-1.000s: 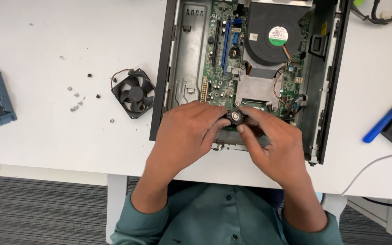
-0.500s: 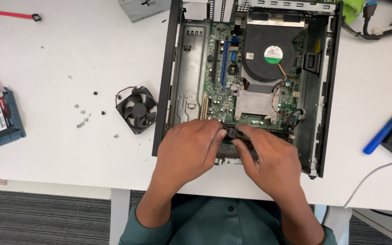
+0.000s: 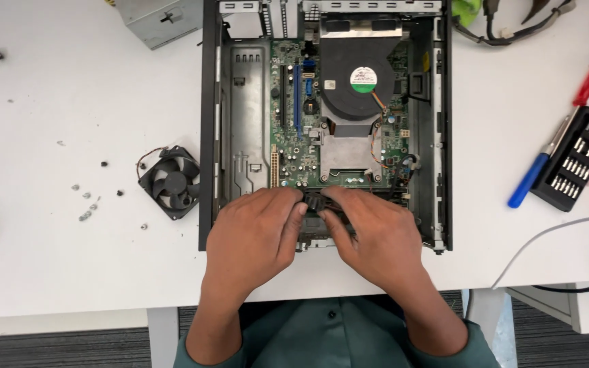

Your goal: The person removes a fan from the computer case and sets it aside, then detaches a speaker from the chassis and disconnects its wire from the motherboard.

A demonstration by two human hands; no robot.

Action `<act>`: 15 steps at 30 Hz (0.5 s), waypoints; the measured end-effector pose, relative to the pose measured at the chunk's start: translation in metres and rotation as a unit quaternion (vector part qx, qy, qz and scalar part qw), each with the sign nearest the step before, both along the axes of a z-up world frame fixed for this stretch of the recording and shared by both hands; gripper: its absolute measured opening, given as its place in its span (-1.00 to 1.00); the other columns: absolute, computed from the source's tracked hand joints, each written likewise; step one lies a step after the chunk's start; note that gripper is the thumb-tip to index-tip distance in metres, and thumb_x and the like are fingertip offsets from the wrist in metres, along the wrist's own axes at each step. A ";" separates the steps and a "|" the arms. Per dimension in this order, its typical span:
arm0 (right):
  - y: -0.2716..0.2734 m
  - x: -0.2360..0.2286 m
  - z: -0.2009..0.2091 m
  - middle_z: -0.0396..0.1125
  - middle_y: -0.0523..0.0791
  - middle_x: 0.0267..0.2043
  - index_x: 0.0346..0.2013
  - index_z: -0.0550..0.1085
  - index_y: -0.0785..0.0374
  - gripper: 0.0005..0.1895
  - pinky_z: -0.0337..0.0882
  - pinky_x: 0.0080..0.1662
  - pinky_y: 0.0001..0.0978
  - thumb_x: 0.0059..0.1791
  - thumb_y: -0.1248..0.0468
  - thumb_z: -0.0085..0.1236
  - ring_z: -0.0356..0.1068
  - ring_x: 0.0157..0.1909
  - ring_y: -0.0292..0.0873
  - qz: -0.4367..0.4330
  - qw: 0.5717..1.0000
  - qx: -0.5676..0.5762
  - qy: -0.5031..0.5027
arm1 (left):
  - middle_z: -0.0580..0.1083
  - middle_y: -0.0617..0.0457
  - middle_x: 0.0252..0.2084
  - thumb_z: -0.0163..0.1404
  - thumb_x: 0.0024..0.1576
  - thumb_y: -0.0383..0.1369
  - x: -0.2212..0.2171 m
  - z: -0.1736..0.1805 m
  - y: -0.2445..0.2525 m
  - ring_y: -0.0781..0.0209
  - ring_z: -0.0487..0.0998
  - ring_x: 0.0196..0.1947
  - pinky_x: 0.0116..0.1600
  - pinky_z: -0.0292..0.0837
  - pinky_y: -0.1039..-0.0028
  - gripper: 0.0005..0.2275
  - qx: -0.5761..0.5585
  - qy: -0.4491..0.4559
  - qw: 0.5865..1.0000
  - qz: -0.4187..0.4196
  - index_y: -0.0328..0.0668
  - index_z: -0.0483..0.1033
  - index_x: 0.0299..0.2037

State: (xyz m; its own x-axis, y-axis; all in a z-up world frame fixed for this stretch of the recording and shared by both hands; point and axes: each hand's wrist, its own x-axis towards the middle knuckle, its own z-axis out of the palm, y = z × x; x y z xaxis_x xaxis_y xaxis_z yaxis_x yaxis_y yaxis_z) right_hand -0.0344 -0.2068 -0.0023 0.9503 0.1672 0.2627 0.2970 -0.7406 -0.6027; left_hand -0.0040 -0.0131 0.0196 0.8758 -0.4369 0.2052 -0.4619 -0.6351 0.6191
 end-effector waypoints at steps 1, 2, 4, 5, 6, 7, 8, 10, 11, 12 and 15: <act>0.000 0.000 -0.001 0.51 -0.03 -0.19 -0.03 0.51 0.26 -0.71 0.50 -0.24 -0.21 -0.01 0.24 0.25 0.53 -0.23 0.02 0.003 1.000 0.001 -0.003 | 0.48 -0.09 -0.43 0.00 0.24 -0.36 0.000 0.000 0.000 -0.13 0.53 -0.41 -0.28 0.40 0.14 -0.87 0.002 0.006 1.000 0.005 -0.27 0.48 -0.27; -0.001 -0.001 -0.001 0.51 -0.03 -0.19 -0.03 0.51 0.26 -0.71 0.50 -0.23 -0.20 0.00 0.22 0.25 0.52 -0.23 0.03 0.006 1.000 0.001 -0.005 | 0.50 -0.09 -0.42 0.01 0.24 -0.35 0.000 0.000 0.000 -0.12 0.54 -0.41 -0.28 0.41 0.15 -0.86 0.005 0.011 1.000 0.009 -0.27 0.49 -0.27; -0.001 0.000 0.000 0.51 -0.03 -0.21 -0.02 0.51 0.26 -0.68 0.49 -0.25 -0.19 -0.02 0.21 0.25 0.52 -0.24 0.03 0.006 1.000 -0.004 0.005 | 0.51 -0.09 -0.41 0.01 0.23 -0.36 0.000 0.000 -0.002 -0.12 0.55 -0.39 -0.27 0.42 0.16 -0.87 0.003 0.005 1.000 0.007 -0.27 0.50 -0.26; -0.001 0.000 0.001 0.51 -0.03 -0.22 -0.01 0.52 0.26 -0.66 0.49 -0.27 -0.18 -0.03 0.20 0.26 0.52 -0.26 0.03 0.011 1.000 -0.007 0.014 | 0.52 -0.10 -0.39 0.02 0.22 -0.37 -0.001 0.000 -0.002 -0.12 0.56 -0.38 -0.26 0.43 0.16 -0.88 0.003 -0.002 1.000 0.010 -0.28 0.50 -0.25; -0.002 0.000 0.002 0.51 -0.03 -0.22 -0.01 0.52 0.26 -0.66 0.49 -0.27 -0.18 -0.03 0.20 0.26 0.52 -0.26 0.03 0.010 1.000 -0.007 0.014 | 0.52 -0.10 -0.39 0.02 0.22 -0.37 0.000 -0.001 -0.003 -0.12 0.56 -0.38 -0.26 0.43 0.16 -0.88 0.003 -0.001 1.000 0.009 -0.28 0.50 -0.25; -0.002 0.000 0.002 0.52 -0.03 -0.22 -0.02 0.52 0.26 -0.66 0.48 -0.28 -0.19 -0.04 0.20 0.27 0.52 -0.27 0.02 0.010 1.000 -0.007 0.013 | 0.53 -0.10 -0.38 0.03 0.22 -0.37 0.000 -0.002 -0.003 -0.11 0.56 -0.37 -0.26 0.43 0.17 -0.88 0.000 -0.004 1.000 0.012 -0.28 0.51 -0.24; -0.001 0.000 0.003 0.52 -0.03 -0.21 -0.02 0.53 0.26 -0.66 0.48 -0.29 -0.19 -0.04 0.20 0.28 0.53 -0.28 0.02 0.009 1.000 -0.006 0.012 | 0.53 -0.10 -0.37 0.04 0.21 -0.37 -0.001 -0.002 -0.002 -0.10 0.57 -0.36 -0.25 0.44 0.18 -0.88 -0.002 -0.006 1.000 0.016 -0.29 0.51 -0.23; -0.001 -0.001 0.000 0.52 -0.03 -0.19 -0.04 0.54 0.26 -0.68 0.49 -0.28 -0.22 -0.03 0.20 0.28 0.53 -0.27 0.01 0.005 1.000 -0.004 0.004 | 0.55 -0.10 -0.34 0.03 0.24 -0.38 -0.004 0.001 0.002 -0.08 0.58 -0.35 -0.23 0.45 0.21 -0.88 -0.016 -0.018 0.999 0.027 -0.30 0.52 -0.20; 0.000 -0.001 -0.002 0.53 -0.03 -0.18 -0.05 0.54 0.26 -0.70 0.50 -0.28 -0.24 -0.02 0.20 0.28 0.54 -0.26 -0.01 -0.007 1.000 -0.008 -0.003 | 0.56 -0.11 -0.31 0.02 0.27 -0.39 -0.006 0.003 0.006 -0.06 0.58 -0.33 -0.22 0.46 0.24 -0.88 -0.035 -0.030 0.998 0.031 -0.30 0.53 -0.16; 0.002 -0.003 -0.002 0.53 -0.03 -0.18 -0.05 0.54 0.26 -0.70 0.50 -0.28 -0.24 -0.02 0.20 0.28 0.54 -0.26 -0.01 0.007 1.000 0.000 -0.001 | 0.56 -0.11 -0.31 0.02 0.27 -0.39 -0.010 -0.001 0.012 -0.06 0.58 -0.33 -0.22 0.46 0.24 -0.88 -0.027 -0.029 0.998 0.045 -0.30 0.53 -0.16; 0.002 -0.002 -0.001 0.52 -0.02 -0.19 -0.06 0.56 0.28 -0.71 0.48 -0.27 -0.26 -0.04 0.23 0.30 0.53 -0.29 -0.02 0.014 1.000 -0.012 -0.015 | 0.58 -0.13 -0.09 -0.12 0.48 -0.40 -0.013 -0.016 0.031 0.10 0.65 -0.13 -0.01 0.57 0.38 -0.84 -0.264 -0.078 0.955 0.113 -0.34 0.48 0.04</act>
State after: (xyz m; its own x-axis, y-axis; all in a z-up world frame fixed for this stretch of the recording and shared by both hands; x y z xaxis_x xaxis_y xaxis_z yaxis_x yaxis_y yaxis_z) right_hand -0.0368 -0.2045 -0.0035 0.9371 0.2006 0.2858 0.3352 -0.7461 -0.5753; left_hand -0.0169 0.0179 0.0040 0.8760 -0.0401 0.4807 -0.4633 -0.3469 0.8154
